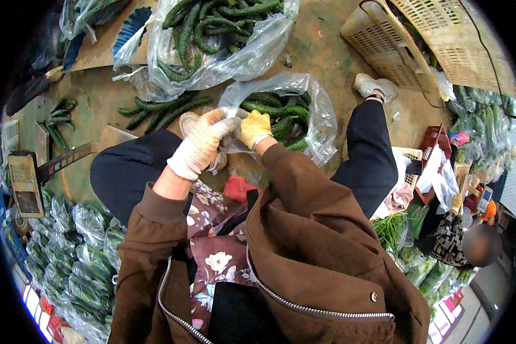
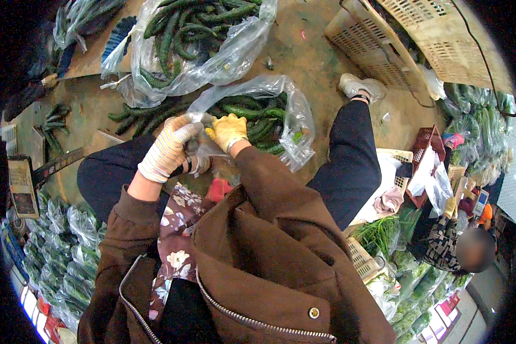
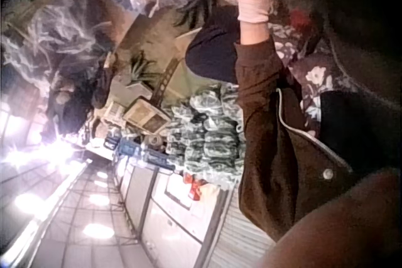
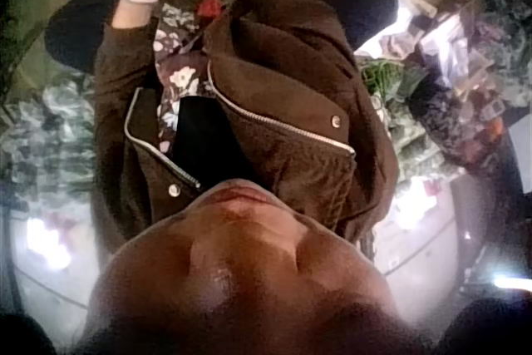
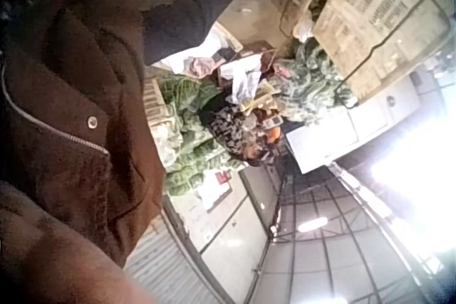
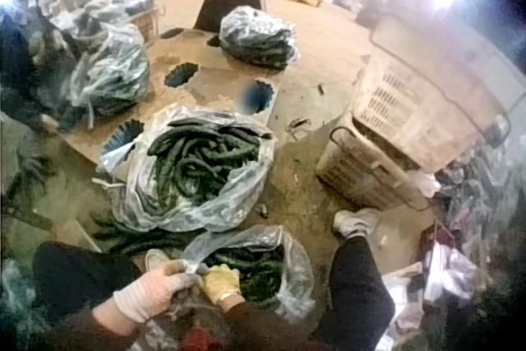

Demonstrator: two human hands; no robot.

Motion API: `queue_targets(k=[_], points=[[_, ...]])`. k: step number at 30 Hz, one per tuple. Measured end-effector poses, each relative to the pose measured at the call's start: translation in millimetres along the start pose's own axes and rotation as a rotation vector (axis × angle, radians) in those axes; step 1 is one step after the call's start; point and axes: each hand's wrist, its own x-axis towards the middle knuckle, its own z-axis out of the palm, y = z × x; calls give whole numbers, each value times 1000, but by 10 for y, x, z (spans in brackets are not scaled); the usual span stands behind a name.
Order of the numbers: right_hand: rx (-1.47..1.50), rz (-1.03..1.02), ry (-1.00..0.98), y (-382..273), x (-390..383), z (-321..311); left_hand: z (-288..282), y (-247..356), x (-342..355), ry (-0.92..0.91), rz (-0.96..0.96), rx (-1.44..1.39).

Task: The person sits on the floor and packs cucumbers into plastic bags. They repeatedly pick cucumbers from a large pile, place them into a bag, and then weigh the bag on a digital scale before tying it and setting it aside.

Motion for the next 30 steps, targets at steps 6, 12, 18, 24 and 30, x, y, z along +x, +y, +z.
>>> queue_targets(k=[6,12,18,24,30], points=[[-171,-51,-48,281,6,6,-118,23,-28,61,43,-59],[-375,54,-448,1478,-693,-333,-117,36,-84,31,43,192],[-718,210,-492,1710,-1267,-1267,-84,152,-226,-110,108,339],[-746,162,-407,1498,-1367,-1493,-88,196,-271,-105,240,293],[-414,34,-470,1606,-1128,-1202,3,-364,52,-212,148,665]])
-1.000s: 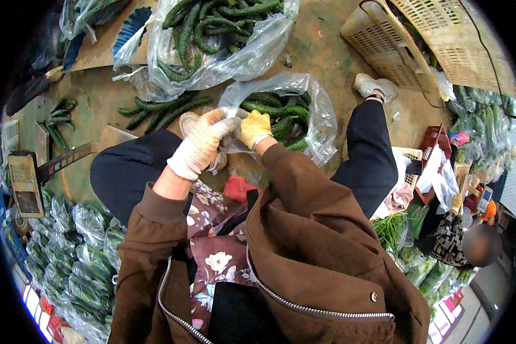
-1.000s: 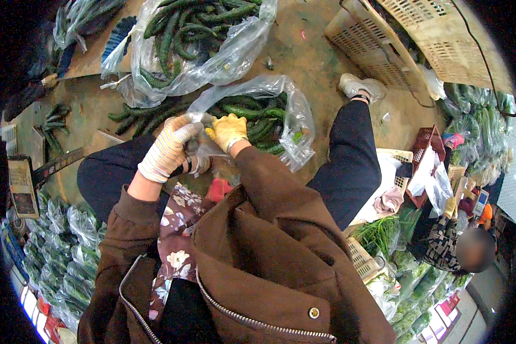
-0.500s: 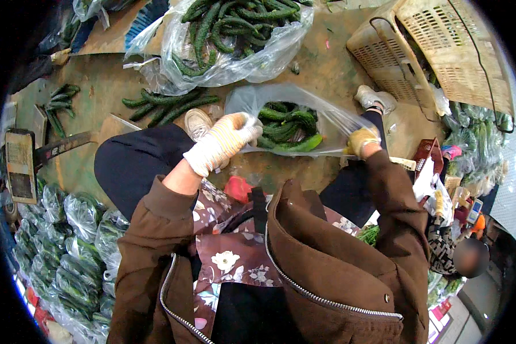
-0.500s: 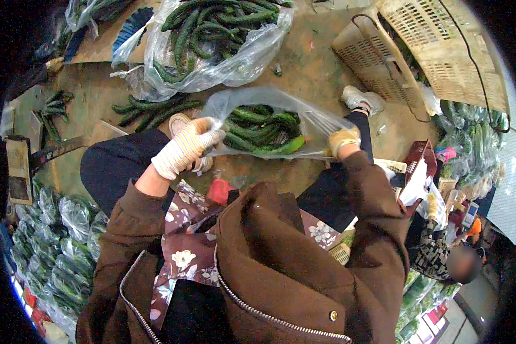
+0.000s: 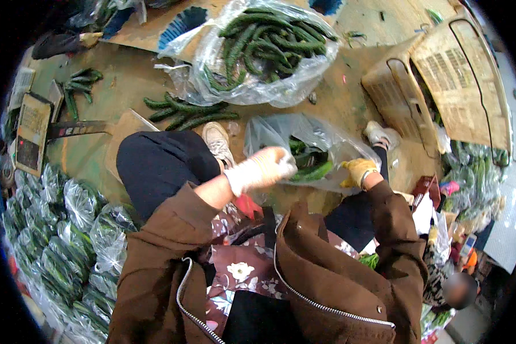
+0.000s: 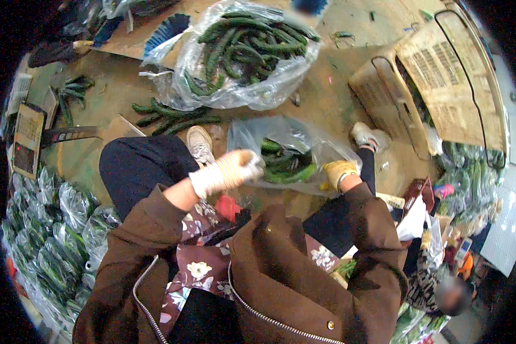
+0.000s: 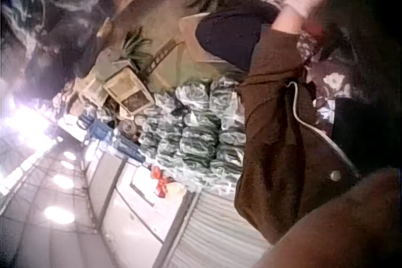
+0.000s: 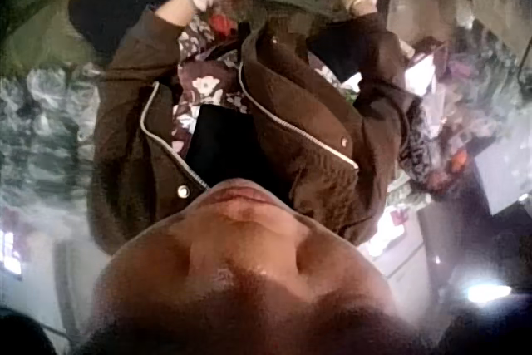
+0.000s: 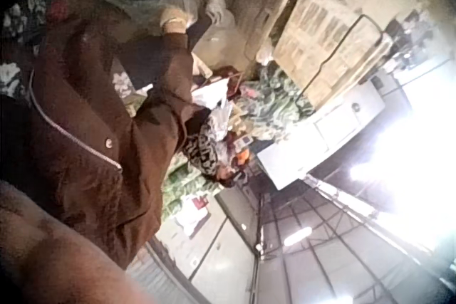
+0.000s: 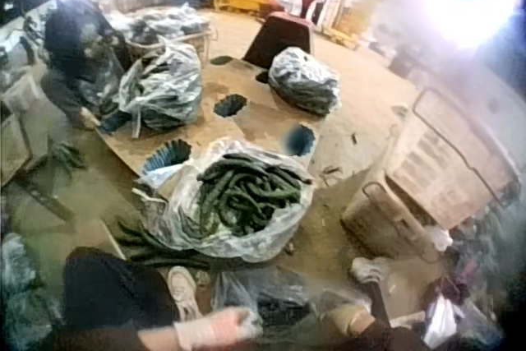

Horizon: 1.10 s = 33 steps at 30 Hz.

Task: The person sits on the floor and packs cucumbers into plastic bags. They repeatedly pick cucumbers from a large pile, place them into a bag, and then weigh the bag on a digital scale before tying it and setting it aside.

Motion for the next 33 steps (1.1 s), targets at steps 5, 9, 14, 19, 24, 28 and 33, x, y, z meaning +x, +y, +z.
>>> queue_targets(k=[5,9,14,19,24,28,33], points=[[593,-351,420,-457,244,-847,18,132,-109,-23,-39,78],[445,-522,870,-1066,1025,-1501,50,79,-75,-56,11,79],[0,-374,860,-1747,2086,-2025,60,98,-24,-102,0,208],[-61,-166,607,-2047,2347,-2191,279,-340,151,-87,279,172],[394,-173,781,-2220,2269,-2321,486,-649,235,-11,571,436],[447,-115,618,-2098,2635,-2336,441,-554,261,-151,662,714],[846,-261,892,-1914,2250,-2318,123,51,-77,-51,114,278]])
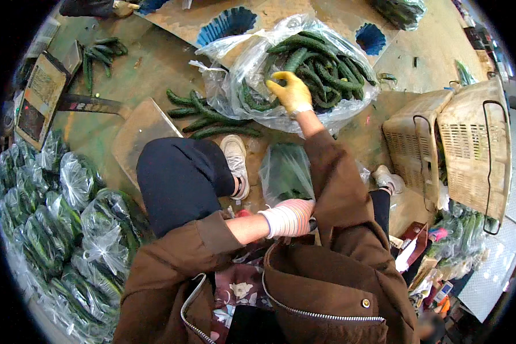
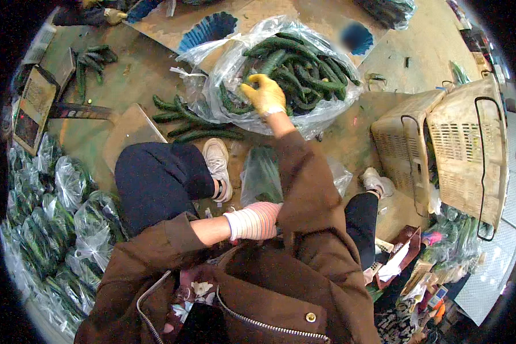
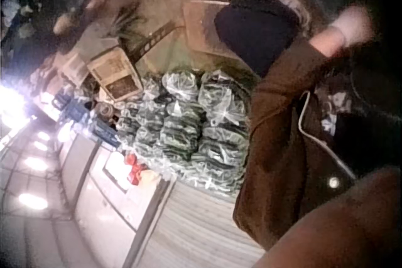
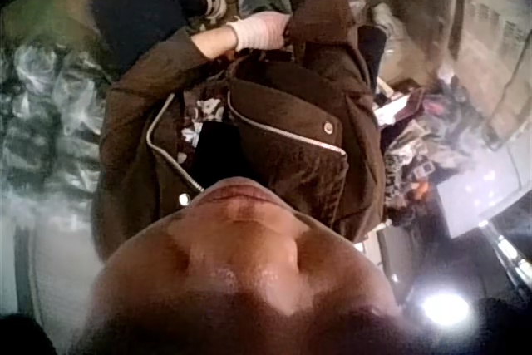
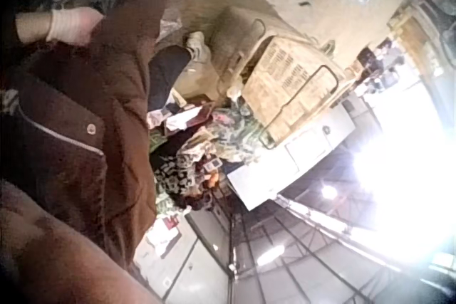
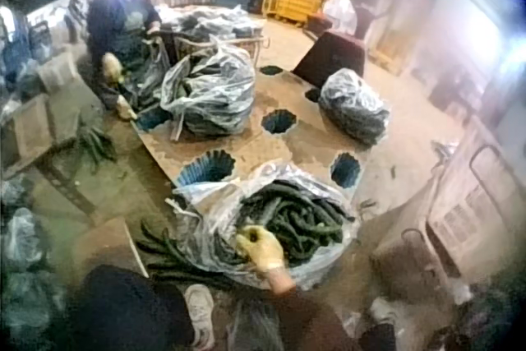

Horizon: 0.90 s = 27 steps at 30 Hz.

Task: The person sits on the floor and packs cucumbers into plastic bags. They repeatedly pick cucumbers from a large pile, place them into a bag, and then weigh the bag on a digital scale before tying it and setting it aside.

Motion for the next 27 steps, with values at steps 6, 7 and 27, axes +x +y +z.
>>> queue_targets(k=[6,7,27], points=[[774,-49,57,260,-446,-1083,-127,206,-71,-11,-72,-14],[692,16,-41,266,-399,-1248,-131,204,-70,-14,-70,-23],[-394,283,119,640,539,-943,-43,107,107,67,-25,-23]])
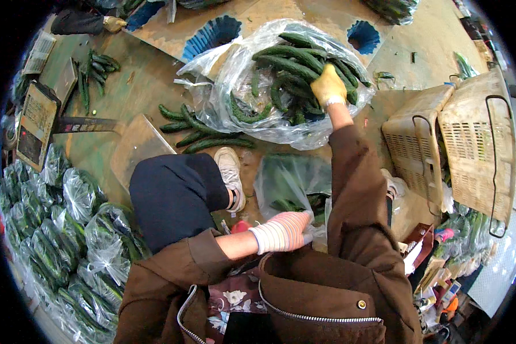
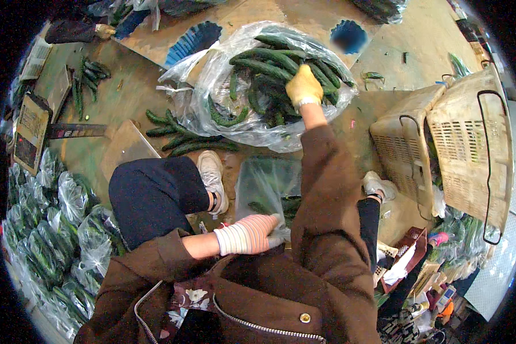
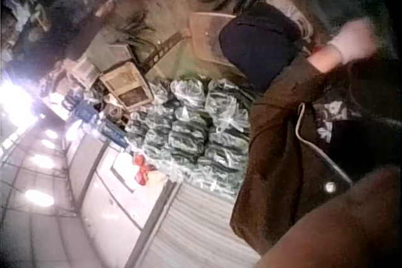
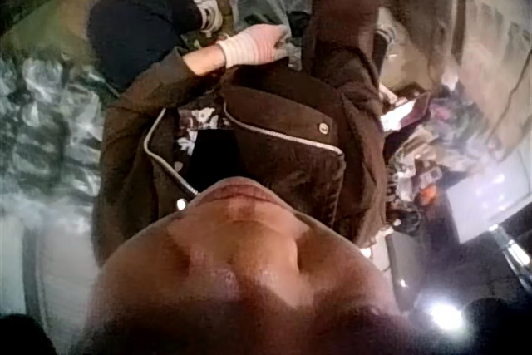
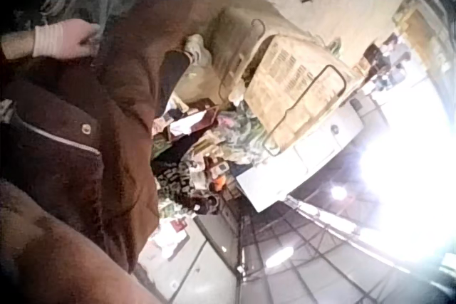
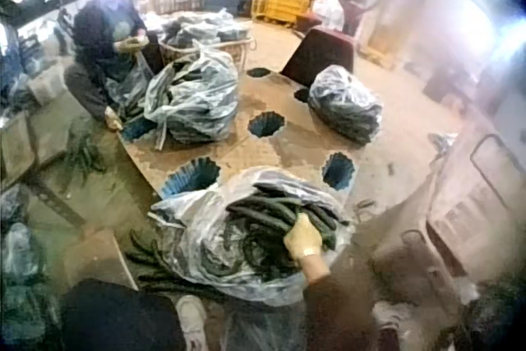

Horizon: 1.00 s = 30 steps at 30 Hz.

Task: The person sits on the floor and packs cucumbers into plastic bags. They repeatedly pick cucumbers from a large pile, place them into a bag, and then weigh the bag on a digital scale before tying it and setting it aside.

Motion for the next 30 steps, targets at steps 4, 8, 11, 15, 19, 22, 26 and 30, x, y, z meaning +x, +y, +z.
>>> queue_targets(k=[4,8,11,15,19,22,26,30], points=[[128,120,172,729,-844,-244,-37,-22,10,40,-32,-140],[110,122,370,1779,-1761,-502,-43,-325,100,365,0,-491],[-14,94,379,1976,-2659,-1053,-276,-273,56,523,-163,-849],[-103,171,253,1777,-3408,-1496,-396,-230,20,438,-291,-1006],[-82,-12,163,1523,-3422,-1069,-412,-104,15,326,-323,-1014],[-101,-187,68,1347,-3022,-437,-361,-90,14,263,-317,-862],[-483,-152,-106,1627,-2642,156,-356,-99,28,201,-360,-689],[-253,-1,-502,2056,-2455,-148,-281,-9,-70,95,-298,-625]])
